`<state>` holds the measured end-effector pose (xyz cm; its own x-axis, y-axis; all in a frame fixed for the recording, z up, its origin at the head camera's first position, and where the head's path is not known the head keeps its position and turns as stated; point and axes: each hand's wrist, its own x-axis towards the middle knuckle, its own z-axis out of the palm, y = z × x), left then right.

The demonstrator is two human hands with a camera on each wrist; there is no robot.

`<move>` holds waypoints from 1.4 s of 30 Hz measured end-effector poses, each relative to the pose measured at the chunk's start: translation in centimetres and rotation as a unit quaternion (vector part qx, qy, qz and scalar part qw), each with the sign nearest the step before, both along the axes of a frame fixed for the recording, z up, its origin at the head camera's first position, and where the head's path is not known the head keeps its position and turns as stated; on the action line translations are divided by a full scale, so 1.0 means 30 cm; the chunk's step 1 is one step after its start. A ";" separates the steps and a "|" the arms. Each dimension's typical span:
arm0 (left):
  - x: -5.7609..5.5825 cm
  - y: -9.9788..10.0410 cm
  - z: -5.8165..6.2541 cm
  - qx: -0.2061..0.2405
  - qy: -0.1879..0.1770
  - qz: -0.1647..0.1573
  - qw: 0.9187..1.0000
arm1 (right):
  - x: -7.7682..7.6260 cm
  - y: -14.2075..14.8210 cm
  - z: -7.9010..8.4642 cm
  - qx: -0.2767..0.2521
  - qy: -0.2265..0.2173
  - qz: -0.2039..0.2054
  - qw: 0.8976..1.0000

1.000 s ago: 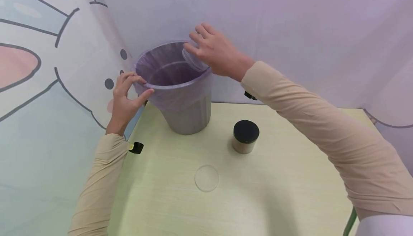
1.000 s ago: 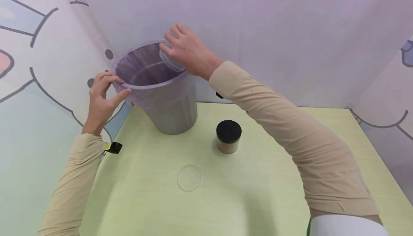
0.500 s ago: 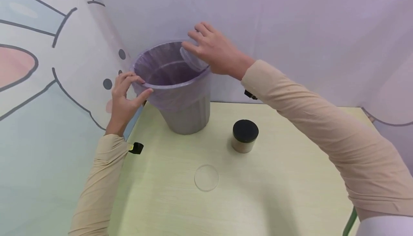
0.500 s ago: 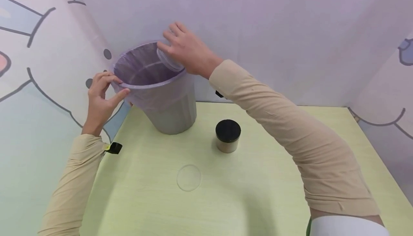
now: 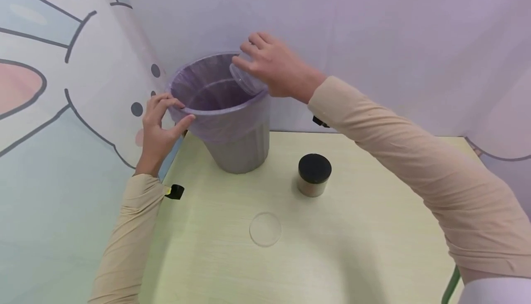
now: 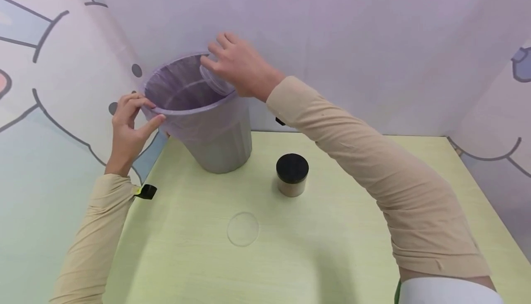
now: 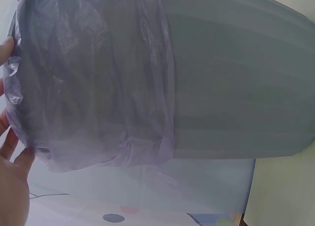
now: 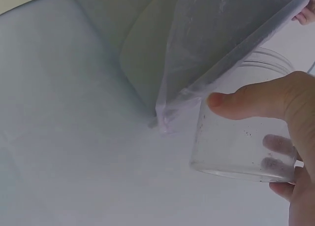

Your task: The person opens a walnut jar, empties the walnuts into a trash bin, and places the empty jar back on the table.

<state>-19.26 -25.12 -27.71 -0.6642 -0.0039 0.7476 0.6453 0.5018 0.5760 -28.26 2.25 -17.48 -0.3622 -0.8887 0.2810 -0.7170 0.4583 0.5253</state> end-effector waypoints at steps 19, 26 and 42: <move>-0.016 -0.001 -0.002 0.025 -0.018 -0.010 0.999 | -0.023 -0.048 -0.021 0.066 0.079 -0.004 0.995; -0.025 0.001 -0.004 0.032 -0.018 -0.021 0.999 | 0.004 -0.027 0.028 0.005 0.008 -0.029 1.000; -0.036 -0.011 -0.008 0.052 -0.019 -0.034 0.998 | 0.083 0.112 0.028 -0.184 -0.063 -0.019 0.981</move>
